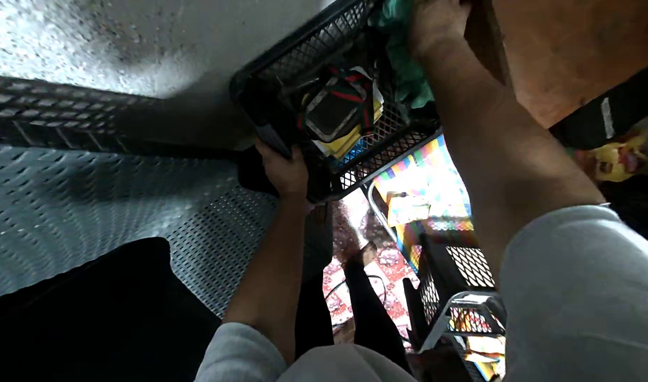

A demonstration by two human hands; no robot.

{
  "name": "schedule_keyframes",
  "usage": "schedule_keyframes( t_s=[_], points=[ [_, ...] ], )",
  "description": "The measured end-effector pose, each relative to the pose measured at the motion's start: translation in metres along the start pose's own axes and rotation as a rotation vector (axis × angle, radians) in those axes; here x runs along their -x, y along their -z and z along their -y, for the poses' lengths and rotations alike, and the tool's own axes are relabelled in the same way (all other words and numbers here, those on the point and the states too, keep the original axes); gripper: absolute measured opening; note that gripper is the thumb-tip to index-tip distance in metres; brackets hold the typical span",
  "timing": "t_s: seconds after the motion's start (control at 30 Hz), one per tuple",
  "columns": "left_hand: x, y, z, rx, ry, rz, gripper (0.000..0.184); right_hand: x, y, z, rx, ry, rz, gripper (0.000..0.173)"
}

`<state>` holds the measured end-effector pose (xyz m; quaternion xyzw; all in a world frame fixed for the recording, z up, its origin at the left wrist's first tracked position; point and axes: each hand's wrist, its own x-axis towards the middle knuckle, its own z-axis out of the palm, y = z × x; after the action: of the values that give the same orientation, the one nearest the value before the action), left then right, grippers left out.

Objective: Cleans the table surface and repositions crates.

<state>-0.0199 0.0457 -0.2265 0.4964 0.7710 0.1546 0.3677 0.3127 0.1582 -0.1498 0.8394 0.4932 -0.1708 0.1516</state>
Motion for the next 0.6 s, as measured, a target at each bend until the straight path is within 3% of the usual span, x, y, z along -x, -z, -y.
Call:
schedule_keyframes(
  t_s=[0.2,0.3,0.33,0.43,0.47,0.6],
  points=[
    [0.002,0.002,-0.002,-0.035,-0.004,0.003,0.093,0.098,-0.054,-0.054,0.051,-0.081,-0.015,0.087],
    [0.0,0.003,-0.002,-0.038,0.007,0.009,0.093,0.143,-0.074,-0.083,0.052,-0.153,0.135,0.093],
    [0.0,0.003,-0.002,-0.045,0.015,0.014,0.093,0.161,-0.084,-0.093,0.028,-0.134,0.223,0.088],
    [0.0,0.003,-0.004,-0.062,0.042,0.031,0.094,0.214,-0.119,-0.124,-0.165,-0.005,0.537,0.052],
    [-0.001,0.003,-0.004,-0.066,0.044,0.027,0.093,0.223,-0.12,-0.122,-0.261,0.02,0.569,0.048],
    [0.001,0.004,-0.004,-0.046,0.047,0.039,0.094,0.235,-0.049,-0.07,-0.706,0.142,0.269,0.041]
  ],
)
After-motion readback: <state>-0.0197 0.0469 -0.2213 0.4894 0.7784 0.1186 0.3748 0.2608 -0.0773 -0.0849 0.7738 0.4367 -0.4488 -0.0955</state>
